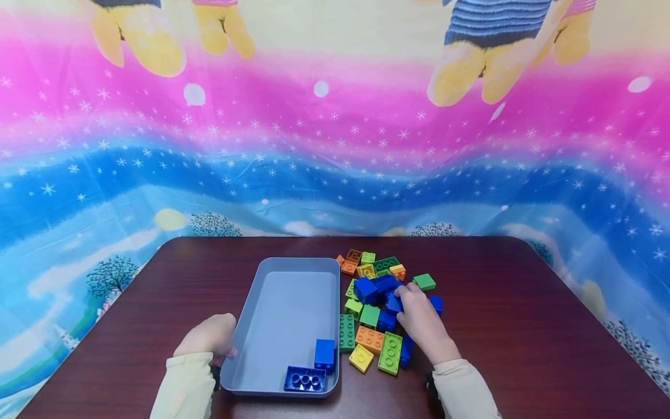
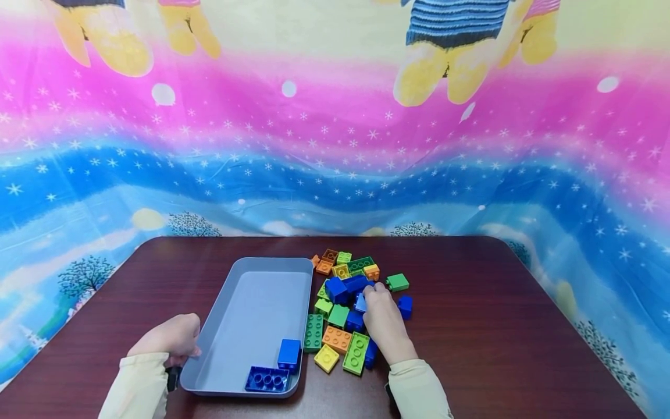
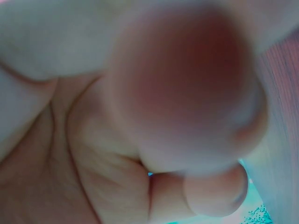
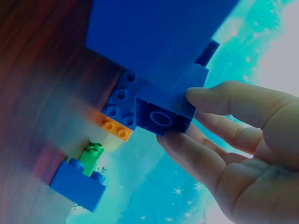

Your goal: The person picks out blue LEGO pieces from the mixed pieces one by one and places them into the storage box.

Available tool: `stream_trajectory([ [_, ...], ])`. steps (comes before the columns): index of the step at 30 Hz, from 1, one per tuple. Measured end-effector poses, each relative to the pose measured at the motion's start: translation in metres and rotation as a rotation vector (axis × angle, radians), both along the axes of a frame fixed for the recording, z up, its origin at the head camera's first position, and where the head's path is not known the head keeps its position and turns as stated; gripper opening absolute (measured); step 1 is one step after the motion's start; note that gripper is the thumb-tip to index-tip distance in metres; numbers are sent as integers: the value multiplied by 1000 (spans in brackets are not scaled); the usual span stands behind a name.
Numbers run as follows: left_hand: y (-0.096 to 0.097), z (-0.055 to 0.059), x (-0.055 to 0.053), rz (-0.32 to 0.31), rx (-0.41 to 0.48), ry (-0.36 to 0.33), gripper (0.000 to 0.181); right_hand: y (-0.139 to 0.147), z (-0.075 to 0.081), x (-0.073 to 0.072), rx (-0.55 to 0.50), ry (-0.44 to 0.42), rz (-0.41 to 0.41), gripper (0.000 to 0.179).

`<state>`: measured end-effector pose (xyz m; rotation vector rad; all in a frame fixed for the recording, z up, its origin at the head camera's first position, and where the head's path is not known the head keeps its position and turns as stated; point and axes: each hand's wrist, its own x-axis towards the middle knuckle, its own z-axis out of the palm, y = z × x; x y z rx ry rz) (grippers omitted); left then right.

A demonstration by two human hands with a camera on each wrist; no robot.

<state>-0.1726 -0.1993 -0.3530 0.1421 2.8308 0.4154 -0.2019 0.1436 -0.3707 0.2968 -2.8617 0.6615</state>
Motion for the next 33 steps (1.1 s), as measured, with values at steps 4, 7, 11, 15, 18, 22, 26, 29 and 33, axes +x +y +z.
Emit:
stream_trajectory([
  [4, 0, 0, 0, -1, 2, -3, 21, -5, 3, 3, -10, 15, 0, 35],
  [7, 0, 0, 1, 0, 8, -4, 21, -9, 5, 5, -9, 50, 14, 37],
  [11, 0, 0, 2, 9, 17, -8, 22, -13, 8, 10, -7, 104, 43, 37],
  [15, 0, 1, 2, 17, 19, -19, 22, -17, 12, 15, -10, 161, 68, 36],
  [18, 0, 1, 2, 19, 19, -25, 22, -21, 14, 19, -15, 199, 103, 35],
  [22, 0, 1, 2, 18, 19, -23, 22, -28, 16, 24, -1, 242, 151, 34],
  [26, 0, 1, 2, 15, 19, -23, 22, -34, 18, 28, 25, 271, 206, 36],
  [29, 0, 1, 2, 13, 17, -23, 21, -39, 19, 32, 42, 256, 276, 38],
  [33, -1, 0, 1, 12, 22, -22, 21, -44, 19, 35, 69, 215, 381, 38],
])
